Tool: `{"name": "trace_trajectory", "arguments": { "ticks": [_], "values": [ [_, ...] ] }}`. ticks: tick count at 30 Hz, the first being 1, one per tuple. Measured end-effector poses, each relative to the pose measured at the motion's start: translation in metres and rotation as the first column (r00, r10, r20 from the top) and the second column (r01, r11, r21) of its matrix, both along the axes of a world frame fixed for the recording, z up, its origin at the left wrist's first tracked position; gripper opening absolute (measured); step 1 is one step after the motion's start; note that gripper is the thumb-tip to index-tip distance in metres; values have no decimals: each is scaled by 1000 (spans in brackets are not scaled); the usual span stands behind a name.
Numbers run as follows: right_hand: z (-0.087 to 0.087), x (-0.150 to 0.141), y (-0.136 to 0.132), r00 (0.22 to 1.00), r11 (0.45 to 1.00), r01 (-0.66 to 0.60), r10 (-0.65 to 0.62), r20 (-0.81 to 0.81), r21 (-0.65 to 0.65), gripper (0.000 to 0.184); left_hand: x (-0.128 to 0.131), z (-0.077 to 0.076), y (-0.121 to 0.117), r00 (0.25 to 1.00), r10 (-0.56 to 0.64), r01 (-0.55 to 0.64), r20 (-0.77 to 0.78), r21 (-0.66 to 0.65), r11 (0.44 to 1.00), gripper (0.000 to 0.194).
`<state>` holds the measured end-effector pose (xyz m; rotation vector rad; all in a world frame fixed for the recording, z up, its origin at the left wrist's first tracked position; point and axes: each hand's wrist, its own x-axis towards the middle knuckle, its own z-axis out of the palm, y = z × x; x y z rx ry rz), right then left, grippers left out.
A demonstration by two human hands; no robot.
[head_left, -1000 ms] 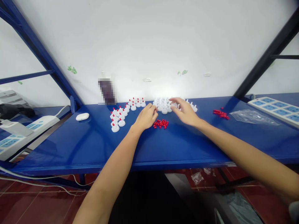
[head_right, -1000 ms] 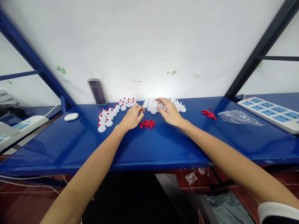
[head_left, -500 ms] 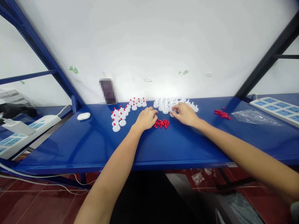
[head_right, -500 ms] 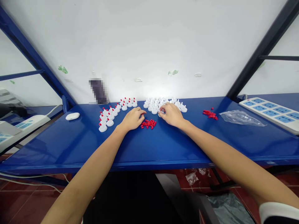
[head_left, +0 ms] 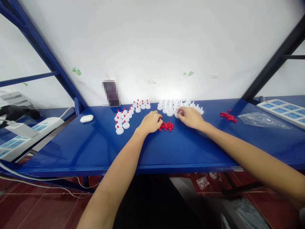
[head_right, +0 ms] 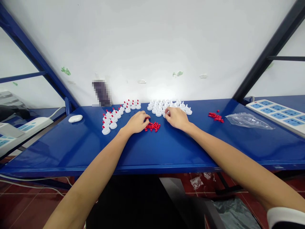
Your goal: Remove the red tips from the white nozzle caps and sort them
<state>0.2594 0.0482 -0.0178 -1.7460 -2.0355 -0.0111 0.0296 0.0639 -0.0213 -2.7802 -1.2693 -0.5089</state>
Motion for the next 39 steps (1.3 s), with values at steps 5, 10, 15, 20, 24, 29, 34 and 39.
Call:
{"name": "trace_trajectory", "arguments": {
  "ticks": [5, 10, 15, 20, 24, 29, 34, 39],
  "values": [
    [1, 1, 1, 999, 999, 32, -32, 32, -12, 12, 1, 1, -2, 998, -12, 12, 61, 3, 1000, 37],
    [0, 1, 1, 999, 999, 33, -33, 3, -29, 23, 2, 0, -2, 996, -9, 9, 84, 3, 1000, 39],
    [5, -4, -5, 999, 999, 43, -43, -23, -8, 28, 2, -1, 1, 996, -56, 58, 65, -24, 998, 40],
    [8, -9, -10, 997, 999, -16, 19, -70, 38, 28, 2, -1, 3, 990, -72, 80, 119, -67, 995, 39],
    [8, -10, -11, 987, 992, -99, 108, -120, 75, 25, 2, -2, 5, 987, -69, 79, 146, -68, 995, 38],
    [6, -12, -14, 905, 914, -388, 403, -139, 121, 20, 3, 1, -1, 996, -59, 59, 62, -4, 998, 36],
    [7, -32, -35, 794, 718, -511, 605, -58, 473, 20, 14, 14, -17, 995, 84, -71, -48, 229, 971, 30],
    [15, -67, -68, 606, 430, -752, 748, 269, 499, 22, 36, 16, -25, 967, 250, -225, -43, 316, 922, 32]
  ]
}}
